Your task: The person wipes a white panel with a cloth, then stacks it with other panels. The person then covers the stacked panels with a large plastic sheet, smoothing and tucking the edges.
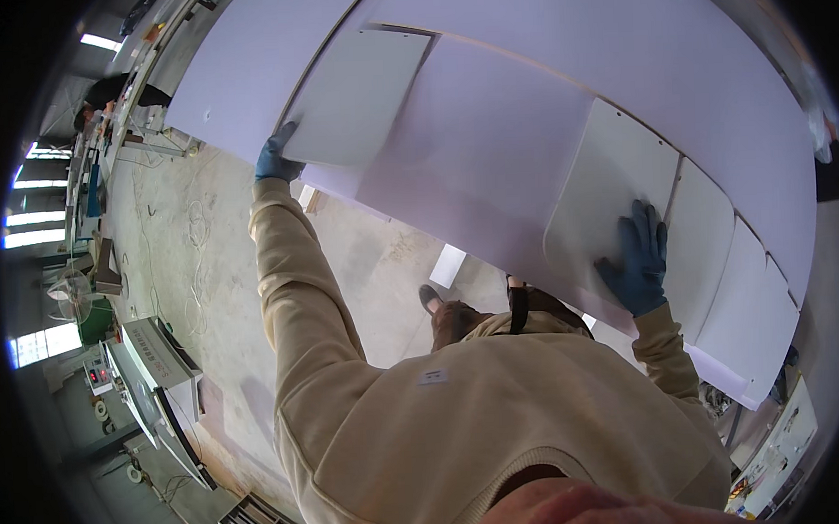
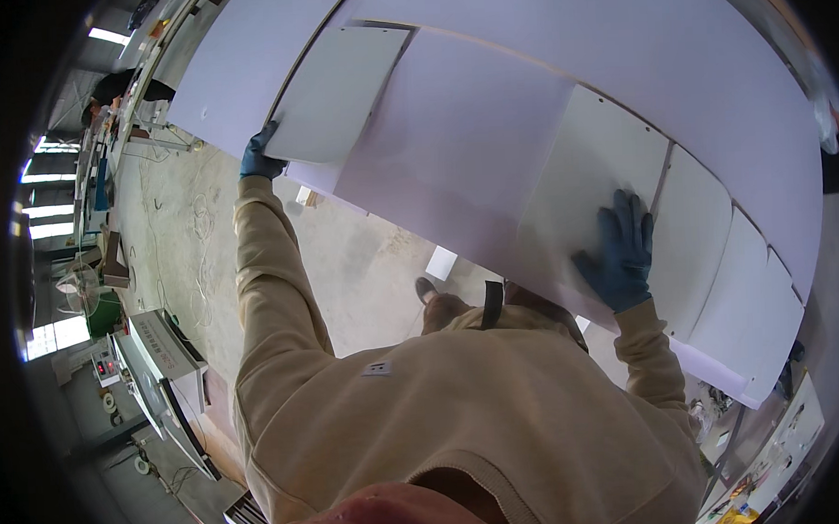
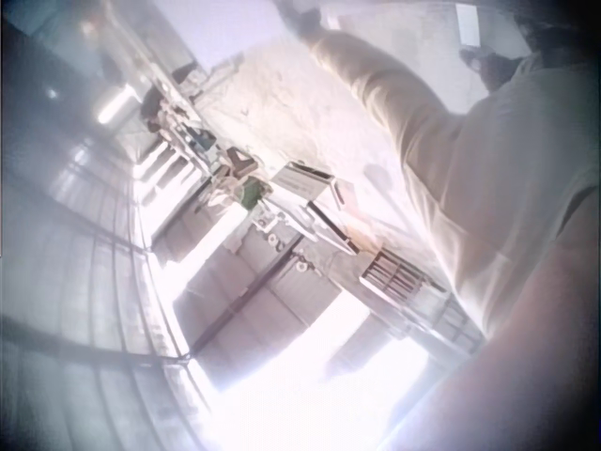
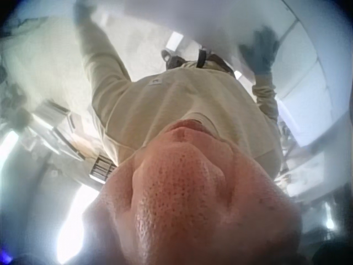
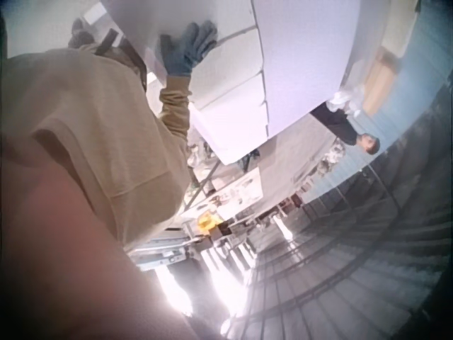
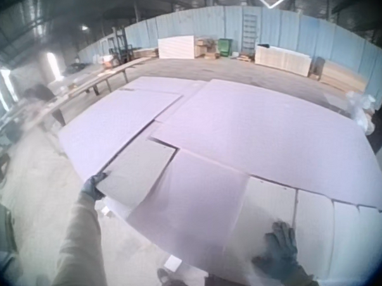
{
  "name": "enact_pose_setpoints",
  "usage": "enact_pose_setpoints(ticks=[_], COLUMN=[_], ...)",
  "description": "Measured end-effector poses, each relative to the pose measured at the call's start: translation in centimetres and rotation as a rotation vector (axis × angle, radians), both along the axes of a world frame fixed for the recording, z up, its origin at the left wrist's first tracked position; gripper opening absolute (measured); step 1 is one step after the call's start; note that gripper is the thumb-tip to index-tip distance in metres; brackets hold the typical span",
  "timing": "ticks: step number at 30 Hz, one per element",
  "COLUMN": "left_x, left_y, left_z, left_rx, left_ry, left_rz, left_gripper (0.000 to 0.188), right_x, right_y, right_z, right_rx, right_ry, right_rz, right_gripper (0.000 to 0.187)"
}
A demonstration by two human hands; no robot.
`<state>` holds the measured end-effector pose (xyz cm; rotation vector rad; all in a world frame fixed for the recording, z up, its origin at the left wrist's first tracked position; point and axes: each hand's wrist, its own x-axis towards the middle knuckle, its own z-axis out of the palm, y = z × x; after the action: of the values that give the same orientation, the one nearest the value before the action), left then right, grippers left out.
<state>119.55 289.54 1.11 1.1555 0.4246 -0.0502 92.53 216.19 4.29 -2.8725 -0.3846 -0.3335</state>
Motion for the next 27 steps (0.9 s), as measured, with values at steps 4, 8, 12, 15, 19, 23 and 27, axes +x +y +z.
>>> enact_pose_setpoints(ticks=[4,8,12,15,19,23,27], left_x=[4.2,7.7,4.2,0.3,-0.3,0.8,1.0], left_y=[2.9,3.8,-3.1,-6.4,-6.0,-9.1,-13.2], left_z=[-2.0,-2.5,-1.9,0.8,5.0,4.7,1.7], left_rx=[0.595,1.344,1.812,1.900,1.816,1.585,1.619], left_ry=[0.060,-0.177,-0.288,-0.227,-0.412,-0.795,-0.646], left_rz=[-0.335,-0.333,-0.277,-0.178,-0.009,-0.075,-0.461], left_gripper=[0.036,0.039,0.080,0.092,0.091,0.091,0.098], right_x=[0.1,0.3,0.7,0.9,1.2,1.4,1.3], right_y=[1.7,3.8,6.4,7.7,8.3,8.2,8.0], right_z=[-0.5,-1.3,-2.4,-2.8,-2.9,-3.2,-3.8], right_rx=[-0.060,-0.069,-0.107,-0.134,-0.129,-0.165,-0.164], right_ry=[-0.023,-0.153,-0.077,0.012,0.042,-0.040,-0.093], right_rz=[-0.079,-0.161,-0.399,-0.535,-0.610,-0.568,-0.542], right_gripper=[0.078,0.073,0.077,0.081,0.082,0.079,0.078])
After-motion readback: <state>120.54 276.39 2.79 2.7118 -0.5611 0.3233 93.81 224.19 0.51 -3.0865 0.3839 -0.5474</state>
